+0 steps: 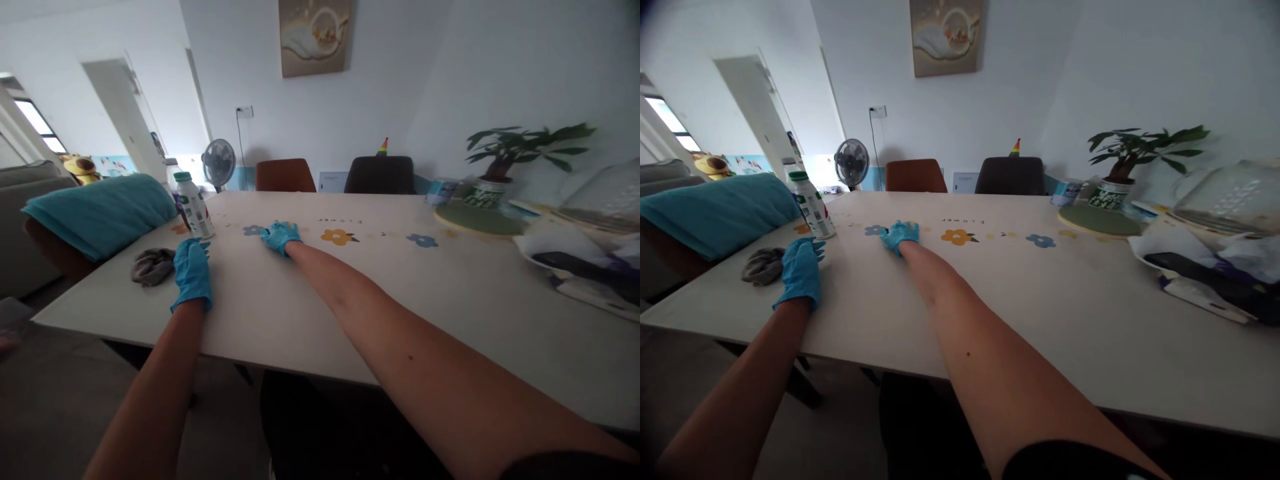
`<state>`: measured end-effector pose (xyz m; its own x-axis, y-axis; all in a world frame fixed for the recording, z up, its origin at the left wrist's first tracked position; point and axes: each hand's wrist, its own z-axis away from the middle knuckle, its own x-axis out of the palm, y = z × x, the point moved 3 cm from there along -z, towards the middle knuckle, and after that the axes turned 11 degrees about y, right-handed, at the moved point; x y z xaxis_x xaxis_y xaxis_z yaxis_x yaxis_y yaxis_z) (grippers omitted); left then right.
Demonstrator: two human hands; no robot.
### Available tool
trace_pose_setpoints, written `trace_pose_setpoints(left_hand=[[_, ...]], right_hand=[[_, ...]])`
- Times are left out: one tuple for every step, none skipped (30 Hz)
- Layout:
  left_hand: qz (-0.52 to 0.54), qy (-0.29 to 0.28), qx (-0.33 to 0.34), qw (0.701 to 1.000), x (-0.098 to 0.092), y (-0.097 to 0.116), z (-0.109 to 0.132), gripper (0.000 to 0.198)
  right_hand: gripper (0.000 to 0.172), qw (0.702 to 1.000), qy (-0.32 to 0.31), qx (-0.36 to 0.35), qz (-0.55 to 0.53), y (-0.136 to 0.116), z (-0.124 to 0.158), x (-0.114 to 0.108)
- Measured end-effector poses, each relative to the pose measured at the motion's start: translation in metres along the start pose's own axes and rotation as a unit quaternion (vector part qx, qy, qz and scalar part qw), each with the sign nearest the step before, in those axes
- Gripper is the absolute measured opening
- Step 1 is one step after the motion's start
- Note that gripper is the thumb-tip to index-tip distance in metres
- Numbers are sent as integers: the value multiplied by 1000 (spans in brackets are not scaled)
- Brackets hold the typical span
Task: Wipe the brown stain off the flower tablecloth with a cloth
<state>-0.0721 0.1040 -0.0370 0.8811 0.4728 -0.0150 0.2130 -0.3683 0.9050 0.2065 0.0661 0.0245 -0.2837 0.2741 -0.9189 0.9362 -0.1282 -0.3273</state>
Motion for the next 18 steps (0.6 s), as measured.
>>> trace_pose_setpoints(left_hand=[[3, 3, -19, 1000, 1, 0, 0, 25], [6, 6, -36, 999, 3, 0, 1, 24], [9, 8, -49, 999, 3, 1, 1, 24], [11, 9, -57, 998, 4, 2, 2, 24], [13, 10, -62, 998, 4, 4, 3, 25], [14, 10, -66, 998, 3, 6, 4, 25], [14, 10, -69, 998, 2, 7, 5, 26], [12, 10, -70, 997, 1, 9, 6, 27], [11, 9, -72, 997, -1, 11, 8, 27], [9, 7, -73, 997, -2, 12, 9, 27], [7, 6, -75, 997, -3, 13, 9, 26], [7, 5, -77, 997, -4, 15, 10, 26], [7, 4, -78, 997, -4, 16, 11, 26], [7, 4, -79, 997, -5, 18, 12, 26], [7, 5, -81, 997, -5, 19, 13, 27], [7, 5, -83, 996, -5, 21, 14, 28], [7, 5, -85, 996, -6, 23, 15, 29], [8, 5, -87, 996, -7, 24, 16, 29]], right_hand=[[65, 1000, 3, 6, 1, 13, -1, -3], [61, 1000, 5, 8, 1, 25, 0, -6], [57, 1000, 6, 6, -1, 37, 1, -10], [53, 1000, 5, 4, -4, 48, 4, -13], [48, 1000, 5, 2, -8, 59, 7, -16], [44, 1000, 6, 3, -12, 70, 12, -20], [41, 1000, 10, 8, -16, 80, 17, -23], [40, 1000, 16, 17, -18, 89, 24, -26], [41, 999, 24, 29, -19, 99, 31, -28], [42, 999, 32, 39, -19, 107, 38, -31], [44, 998, 38, 45, -18, 115, 46, -33], [44, 998, 42, 46, -17, 121, 53, -35], [43, 998, 42, 42, -17, 126, 60, -37], [41, 999, 39, 34, -17, 130, 66, -39], [39, 999, 36, 23, -19, 133, 70, -40], [41, 999, 34, 12, -22, 135, 72, -42], [47, 999, 37, 2, -24, 135, 73, -43], [55, 999, 43, -4, -25, 135, 71, -44]])
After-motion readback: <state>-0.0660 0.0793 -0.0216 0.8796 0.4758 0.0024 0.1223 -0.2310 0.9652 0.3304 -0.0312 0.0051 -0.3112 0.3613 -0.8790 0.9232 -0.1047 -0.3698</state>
